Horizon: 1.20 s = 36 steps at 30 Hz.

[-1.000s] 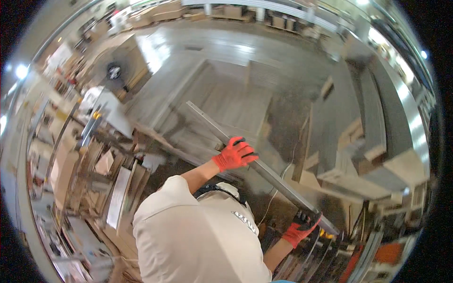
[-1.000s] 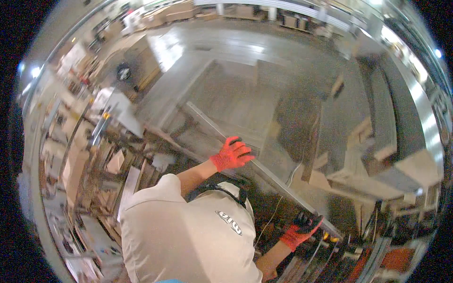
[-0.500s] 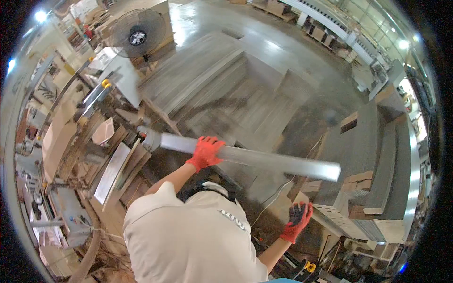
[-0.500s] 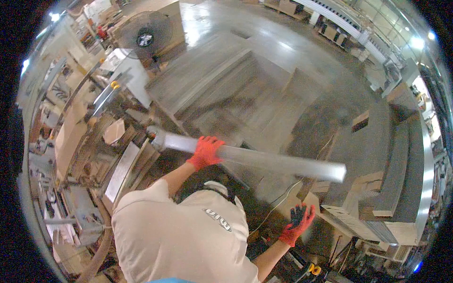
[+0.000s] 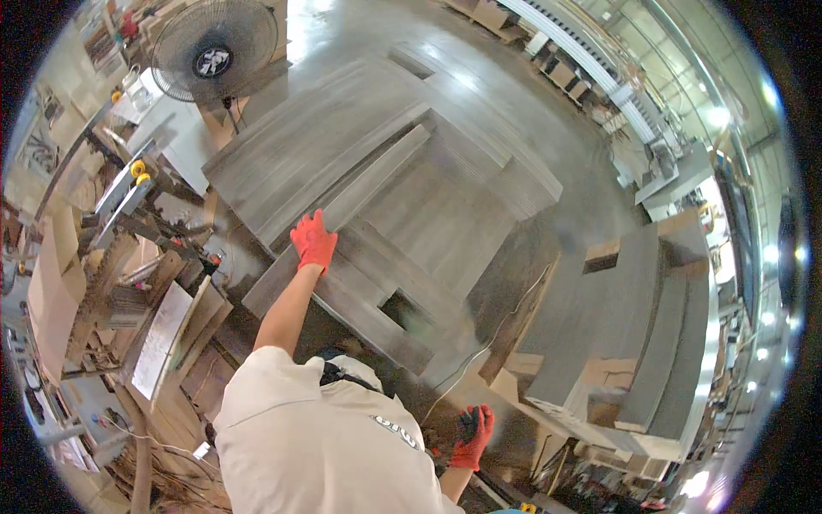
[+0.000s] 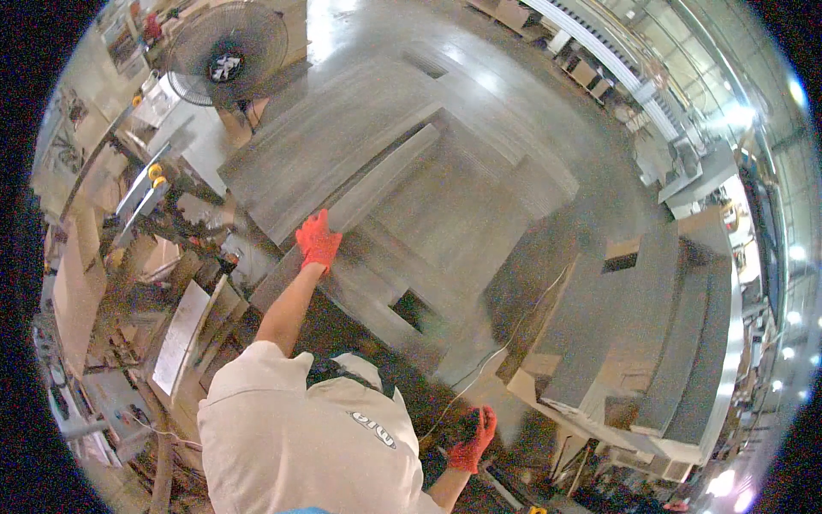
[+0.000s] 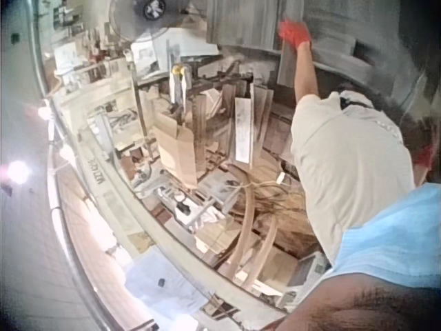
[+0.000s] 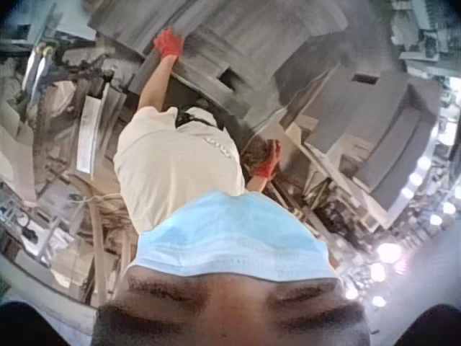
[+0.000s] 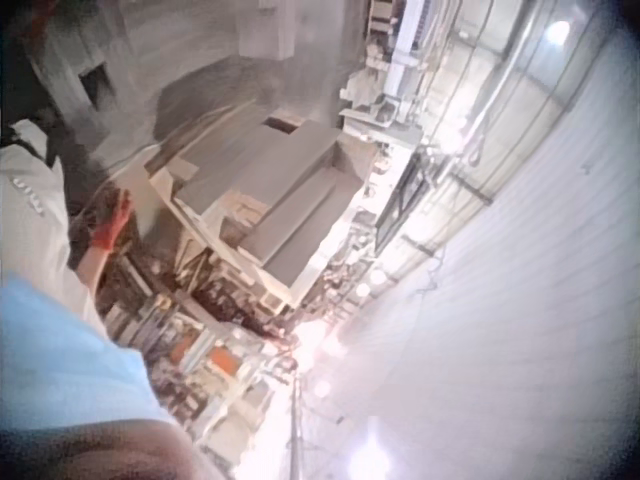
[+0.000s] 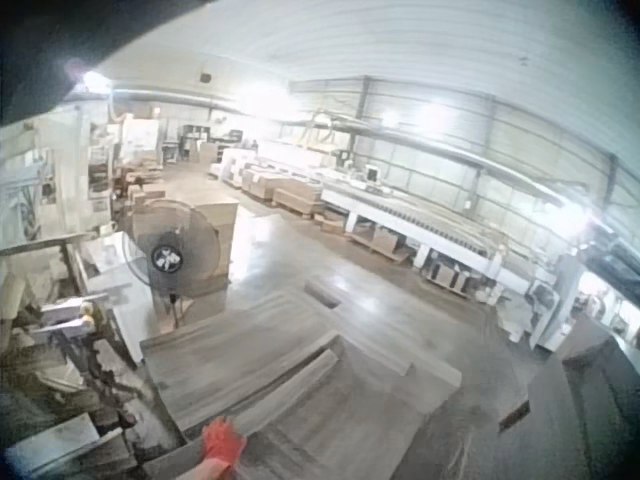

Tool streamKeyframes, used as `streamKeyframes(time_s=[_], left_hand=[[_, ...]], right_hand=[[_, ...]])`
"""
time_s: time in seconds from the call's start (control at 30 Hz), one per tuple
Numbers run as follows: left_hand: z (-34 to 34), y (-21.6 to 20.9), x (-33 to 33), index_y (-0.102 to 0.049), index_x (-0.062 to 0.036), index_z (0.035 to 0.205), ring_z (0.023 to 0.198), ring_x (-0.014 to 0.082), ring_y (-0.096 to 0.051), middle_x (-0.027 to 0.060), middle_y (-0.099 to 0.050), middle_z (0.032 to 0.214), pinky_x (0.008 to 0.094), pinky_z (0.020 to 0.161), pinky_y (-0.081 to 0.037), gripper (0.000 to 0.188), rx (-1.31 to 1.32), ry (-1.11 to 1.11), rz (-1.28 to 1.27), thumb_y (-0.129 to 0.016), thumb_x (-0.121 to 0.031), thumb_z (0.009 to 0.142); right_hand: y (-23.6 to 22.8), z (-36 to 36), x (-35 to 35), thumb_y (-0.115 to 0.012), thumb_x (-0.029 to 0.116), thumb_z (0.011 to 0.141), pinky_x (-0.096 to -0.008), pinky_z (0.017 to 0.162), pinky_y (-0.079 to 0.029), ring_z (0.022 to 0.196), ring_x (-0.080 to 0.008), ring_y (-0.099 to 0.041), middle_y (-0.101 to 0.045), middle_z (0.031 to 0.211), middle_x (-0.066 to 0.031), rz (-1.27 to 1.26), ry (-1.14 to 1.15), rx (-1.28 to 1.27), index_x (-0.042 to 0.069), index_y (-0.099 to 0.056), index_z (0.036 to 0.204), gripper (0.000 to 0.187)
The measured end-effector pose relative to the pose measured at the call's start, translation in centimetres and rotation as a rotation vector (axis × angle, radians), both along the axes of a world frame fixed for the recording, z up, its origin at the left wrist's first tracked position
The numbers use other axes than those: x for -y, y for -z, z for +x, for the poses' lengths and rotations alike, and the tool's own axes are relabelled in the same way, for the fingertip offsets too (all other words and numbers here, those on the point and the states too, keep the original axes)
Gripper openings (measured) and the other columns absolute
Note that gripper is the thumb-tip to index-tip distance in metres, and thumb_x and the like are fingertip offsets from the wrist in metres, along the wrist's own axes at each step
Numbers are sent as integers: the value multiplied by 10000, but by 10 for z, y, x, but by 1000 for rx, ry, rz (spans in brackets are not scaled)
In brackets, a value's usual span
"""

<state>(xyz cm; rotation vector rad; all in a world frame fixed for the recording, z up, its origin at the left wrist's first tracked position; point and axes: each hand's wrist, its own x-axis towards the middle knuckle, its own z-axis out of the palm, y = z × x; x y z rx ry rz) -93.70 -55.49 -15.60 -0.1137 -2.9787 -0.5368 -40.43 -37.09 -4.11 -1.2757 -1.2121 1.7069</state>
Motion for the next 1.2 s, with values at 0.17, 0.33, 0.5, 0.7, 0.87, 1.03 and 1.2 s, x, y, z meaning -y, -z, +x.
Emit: streamKeyframes(time_s=[0.17,0.33,0.5,0.7,0.87,1.03,1.2], left_hand=[[-58,18,-26,-615,-174,1242,1087,327,-646,118,-655,1163,497,888,-474,575,170,-43,32,-813,-369,738],[-111,42,-54,-628,-165,1223,1093,337,-647,111,-650,1175,527,877,-479,585,221,-24,61,-822,-415,731],[-130,76,-77,-645,-143,1191,1155,350,-609,111,-632,1193,514,868,-504,496,-30,-19,-67,-809,-360,776],[-139,116,-87,-655,-121,1163,1060,346,-653,112,-632,1159,445,799,-570,454,-97,249,-188,-804,-290,769],[-157,140,-59,-722,-123,1078,1011,331,-688,141,-693,1095,483,793,-569,296,166,330,-274,-708,-304,844],[-186,208,-58,-769,-118,900,1046,319,-702,147,-740,1071,436,821,-577,174,-80,226,-416,-611,-192,902],[-152,207,-95,-641,-69,1210,1097,206,-640,93,-675,1199,379,933,-530,264,287,151,825,-626,-172,967]], right_hand=[[-20,-37,3,-675,119,976,-378,777,-606,939,-212,-675,-635,1046,-65,-99,-32,31,59,-597,1177,225],[-9,-46,-14,-661,104,978,-355,742,-592,925,-198,-671,-639,1033,-69,-48,-47,95,63,-592,1189,226],[-5,-38,-12,-634,75,987,-372,718,-598,913,-196,-678,-630,1027,-71,-49,3,200,57,-598,1161,179],[19,15,25,-664,50,950,-359,778,-583,1017,-189,-625,-604,1127,-55,-101,165,257,66,-618,1119,176],[-15,21,48,-658,48,960,-368,875,-525,988,-203,-625,-615,1036,-64,-159,311,395,40,-614,1045,96],[32,110,69,-656,38,958,-365,890,-510,995,-198,-622,-620,1022,-61,-202,357,508,39,-614,1038,91],[59,157,122,-682,38,948,-359,838,-531,953,-175,-629,-651,1005,-39,-77,417,548,52,-632,1076,138]])
